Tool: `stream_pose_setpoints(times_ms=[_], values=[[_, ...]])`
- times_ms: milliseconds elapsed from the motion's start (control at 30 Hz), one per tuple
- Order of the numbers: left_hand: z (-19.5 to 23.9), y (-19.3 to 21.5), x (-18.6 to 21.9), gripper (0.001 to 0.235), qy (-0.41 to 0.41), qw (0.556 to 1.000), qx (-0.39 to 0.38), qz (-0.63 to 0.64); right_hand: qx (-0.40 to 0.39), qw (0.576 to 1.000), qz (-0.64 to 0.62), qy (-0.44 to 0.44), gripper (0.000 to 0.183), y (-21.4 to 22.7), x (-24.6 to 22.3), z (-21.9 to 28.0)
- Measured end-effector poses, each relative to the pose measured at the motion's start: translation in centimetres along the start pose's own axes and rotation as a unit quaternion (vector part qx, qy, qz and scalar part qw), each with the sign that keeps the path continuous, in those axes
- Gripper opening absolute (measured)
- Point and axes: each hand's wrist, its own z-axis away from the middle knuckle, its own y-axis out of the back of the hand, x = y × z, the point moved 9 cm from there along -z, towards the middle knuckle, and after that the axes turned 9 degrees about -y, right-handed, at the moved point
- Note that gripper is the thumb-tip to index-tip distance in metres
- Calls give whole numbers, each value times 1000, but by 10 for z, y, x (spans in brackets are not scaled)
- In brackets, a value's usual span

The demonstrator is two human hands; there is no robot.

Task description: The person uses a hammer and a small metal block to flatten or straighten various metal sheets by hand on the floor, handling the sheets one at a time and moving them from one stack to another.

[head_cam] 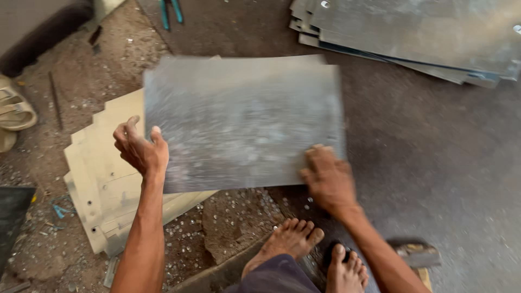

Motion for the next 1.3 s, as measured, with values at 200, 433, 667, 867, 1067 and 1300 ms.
stream_pose_setpoints(times_ms=[200, 433, 667, 867, 1067, 1300], values=[[54, -107, 19, 80, -35, 946, -320, 21, 89, 935, 112, 325, 66, -54, -137, 16], [43, -139, 86, 78, 61, 933, -355, 13, 57, 982, -76, 160, 56, -24, -57, 31], [-2, -163, 141, 110, 4, 972, -233, -2, 185, 970, -132, 83, 46, 27, 5, 44], [-18, -121, 123, 82, -40, 988, -141, -46, 247, 959, -137, -7, 44, 33, 65, 59], [-51, -231, 253, 59, -120, 926, -240, 265, 275, 958, -82, 15, 47, 28, 64, 59], [-81, -370, 357, 91, 145, 870, -261, 392, 283, 951, -122, 15, 45, 34, 66, 64]])
